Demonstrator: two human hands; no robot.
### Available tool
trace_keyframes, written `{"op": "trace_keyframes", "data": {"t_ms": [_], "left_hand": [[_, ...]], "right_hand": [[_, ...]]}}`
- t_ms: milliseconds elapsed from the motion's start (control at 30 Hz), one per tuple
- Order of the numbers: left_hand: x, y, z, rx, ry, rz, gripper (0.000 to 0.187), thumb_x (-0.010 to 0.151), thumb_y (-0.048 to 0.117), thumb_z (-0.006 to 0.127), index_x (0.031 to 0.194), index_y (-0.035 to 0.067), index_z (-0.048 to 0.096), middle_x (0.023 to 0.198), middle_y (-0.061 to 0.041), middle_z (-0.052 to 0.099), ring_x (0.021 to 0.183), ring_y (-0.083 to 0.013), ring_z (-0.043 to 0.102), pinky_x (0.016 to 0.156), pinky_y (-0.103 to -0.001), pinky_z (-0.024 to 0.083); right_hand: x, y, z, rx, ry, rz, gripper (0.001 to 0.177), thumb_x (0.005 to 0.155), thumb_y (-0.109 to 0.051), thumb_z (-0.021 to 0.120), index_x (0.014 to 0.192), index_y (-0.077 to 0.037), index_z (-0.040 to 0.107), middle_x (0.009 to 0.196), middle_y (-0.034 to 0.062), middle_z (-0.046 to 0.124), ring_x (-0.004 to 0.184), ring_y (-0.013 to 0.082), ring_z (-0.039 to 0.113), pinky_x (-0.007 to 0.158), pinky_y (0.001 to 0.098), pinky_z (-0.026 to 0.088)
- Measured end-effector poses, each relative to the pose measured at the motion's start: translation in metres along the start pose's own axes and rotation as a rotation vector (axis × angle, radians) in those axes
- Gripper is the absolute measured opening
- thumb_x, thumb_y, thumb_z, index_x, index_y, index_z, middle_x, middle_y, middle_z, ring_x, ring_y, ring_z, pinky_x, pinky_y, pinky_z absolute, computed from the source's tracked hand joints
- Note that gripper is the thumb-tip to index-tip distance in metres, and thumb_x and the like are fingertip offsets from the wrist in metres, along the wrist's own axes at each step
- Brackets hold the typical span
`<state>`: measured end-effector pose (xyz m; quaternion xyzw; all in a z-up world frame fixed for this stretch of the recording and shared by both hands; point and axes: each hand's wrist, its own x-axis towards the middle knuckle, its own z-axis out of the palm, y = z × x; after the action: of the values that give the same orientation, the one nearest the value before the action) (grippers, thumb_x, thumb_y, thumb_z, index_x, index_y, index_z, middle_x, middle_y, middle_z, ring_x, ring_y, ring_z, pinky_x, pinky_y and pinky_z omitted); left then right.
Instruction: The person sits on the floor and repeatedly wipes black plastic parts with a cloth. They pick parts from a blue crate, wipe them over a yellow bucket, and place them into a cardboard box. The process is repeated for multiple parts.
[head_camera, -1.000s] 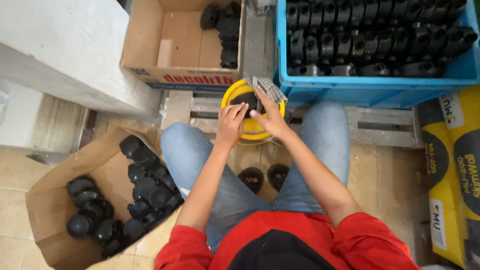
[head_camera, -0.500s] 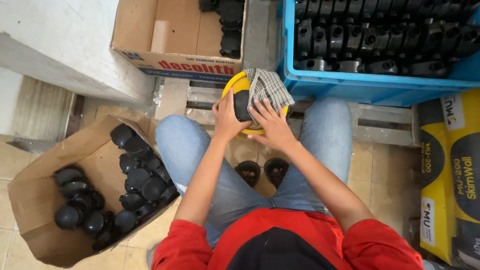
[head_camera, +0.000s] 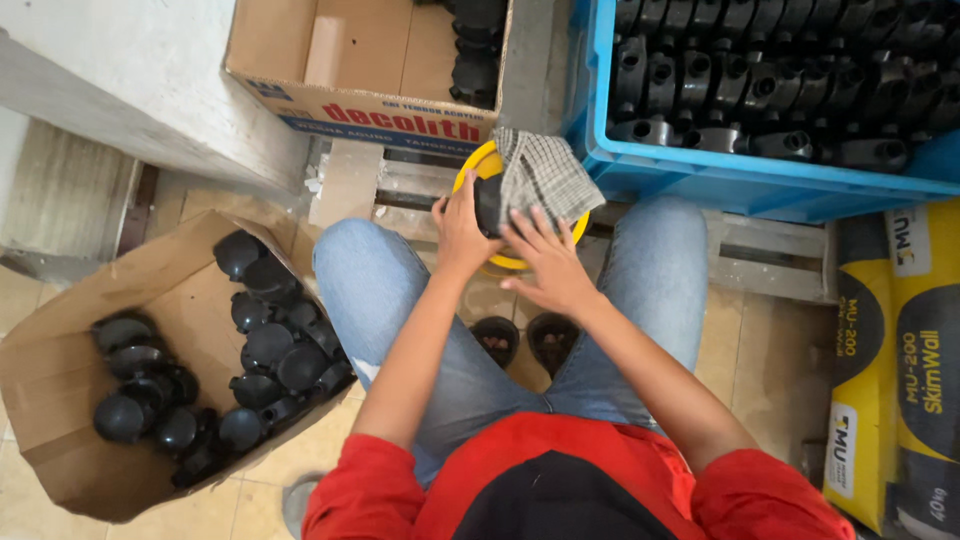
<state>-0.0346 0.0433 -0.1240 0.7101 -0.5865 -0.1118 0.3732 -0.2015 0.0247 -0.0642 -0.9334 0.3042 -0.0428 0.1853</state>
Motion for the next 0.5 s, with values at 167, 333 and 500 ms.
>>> {"op": "trace_keyframes", "data": {"t_ms": [167,333,500], "left_hand": [[0.000,-0.020,0.018,0.035,0.043,0.032,0.097,0.057,0.025,0.066,0.136,0.001,0.016,0.128,-0.014,0.043,0.113,-0.0240,0.044,0.095,-0.049,0.023],[0.001,-0.003,0.005,0.059,-0.009,-0.051,0.106,0.052,0.034,0.070,0.138,0.005,0.015,0.129,-0.008,0.042,0.114,-0.0201,0.042,0.093,-0.047,0.024],[0.002,0.000,0.000,0.003,-0.065,-0.070,0.111,0.051,0.033,0.074,0.138,0.006,0.012,0.132,-0.010,0.040,0.118,-0.0240,0.041,0.095,-0.049,0.023]], "right_hand": [[0.043,0.003,0.001,-0.126,0.084,-0.021,0.063,0.078,-0.052,0.046,0.133,-0.024,0.034,0.142,0.0050,0.025,0.131,0.0276,0.021,0.097,0.0575,0.022],[0.053,0.022,0.004,0.013,0.127,0.081,0.057,0.087,-0.047,0.038,0.135,-0.018,0.029,0.141,0.0050,0.028,0.131,0.0224,0.023,0.099,0.0564,0.021],[0.016,0.003,-0.003,0.027,0.076,0.051,0.072,0.078,-0.057,0.044,0.135,-0.015,0.031,0.142,0.0092,0.023,0.132,0.0312,0.018,0.098,0.0588,0.020]]}}
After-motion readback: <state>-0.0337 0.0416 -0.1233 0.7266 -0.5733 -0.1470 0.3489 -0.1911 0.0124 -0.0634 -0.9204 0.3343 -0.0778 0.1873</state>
